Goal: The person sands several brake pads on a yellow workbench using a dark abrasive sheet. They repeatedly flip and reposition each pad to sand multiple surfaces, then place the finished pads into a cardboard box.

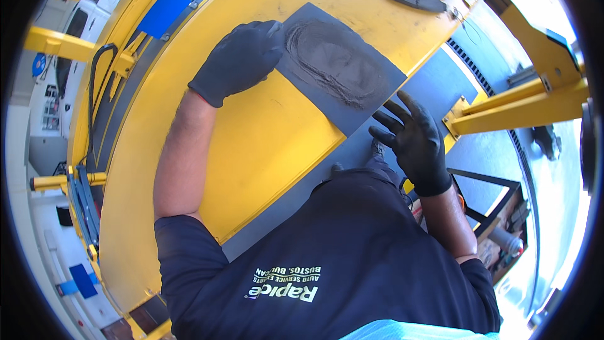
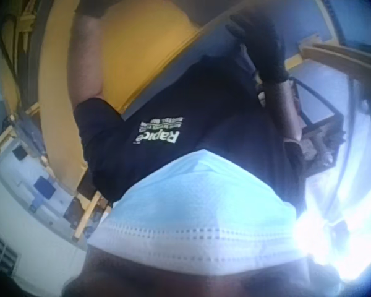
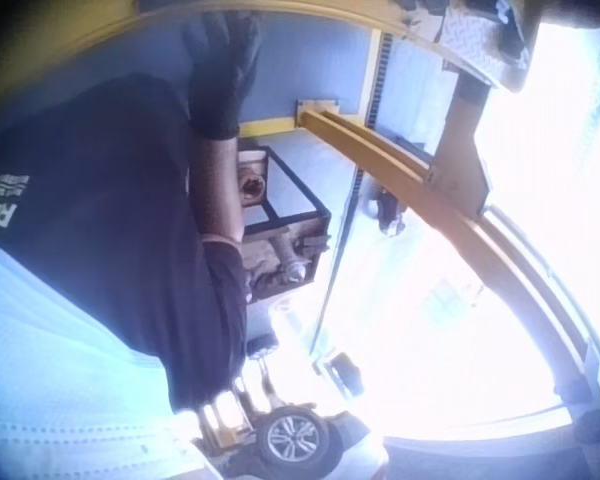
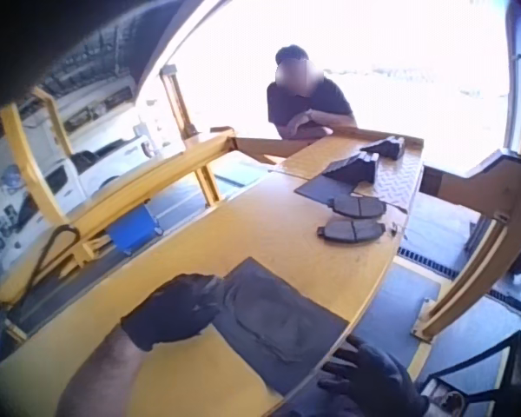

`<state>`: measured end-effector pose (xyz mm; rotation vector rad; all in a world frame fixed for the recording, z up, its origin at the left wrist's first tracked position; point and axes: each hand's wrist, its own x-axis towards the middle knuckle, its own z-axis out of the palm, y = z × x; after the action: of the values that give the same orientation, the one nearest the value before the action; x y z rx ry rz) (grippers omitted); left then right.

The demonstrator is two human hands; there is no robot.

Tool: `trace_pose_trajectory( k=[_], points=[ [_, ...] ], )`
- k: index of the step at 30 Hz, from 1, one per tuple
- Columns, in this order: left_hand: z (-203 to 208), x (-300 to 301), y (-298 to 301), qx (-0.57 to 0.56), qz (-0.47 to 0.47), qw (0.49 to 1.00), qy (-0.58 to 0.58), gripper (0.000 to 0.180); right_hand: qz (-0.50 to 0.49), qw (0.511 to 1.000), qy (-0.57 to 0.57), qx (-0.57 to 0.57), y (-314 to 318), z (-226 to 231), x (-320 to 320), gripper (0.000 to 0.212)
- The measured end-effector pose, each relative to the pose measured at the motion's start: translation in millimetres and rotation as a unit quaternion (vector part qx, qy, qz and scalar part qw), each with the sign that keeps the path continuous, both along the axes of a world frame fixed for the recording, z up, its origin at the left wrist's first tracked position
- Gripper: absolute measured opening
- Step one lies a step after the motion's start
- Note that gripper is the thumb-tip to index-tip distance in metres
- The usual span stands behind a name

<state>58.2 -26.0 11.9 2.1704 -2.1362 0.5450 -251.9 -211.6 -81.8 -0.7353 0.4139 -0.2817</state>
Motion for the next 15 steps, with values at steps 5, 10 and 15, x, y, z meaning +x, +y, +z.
trace_pose_trajectory(
  k=[5, 10, 15],
  points=[
    [8, -32, -4, 0.049, 0.137, 0.965, 0.218, 0.050, 0.023, 0.998, -0.027, -0.043, 16, 12, -12, 0.073],
    [3, -51, -11, 0.021, 0.038, 0.979, 0.197, 0.044, -0.048, 0.991, -0.076, -0.095, 17, 14, -32, 0.078],
    [30, -84, -25, 0.098, 0.092, 0.953, 0.270, 0.054, -0.051, 0.994, -0.061, -0.076, 6, 11, -58, 0.077]
  ],
)
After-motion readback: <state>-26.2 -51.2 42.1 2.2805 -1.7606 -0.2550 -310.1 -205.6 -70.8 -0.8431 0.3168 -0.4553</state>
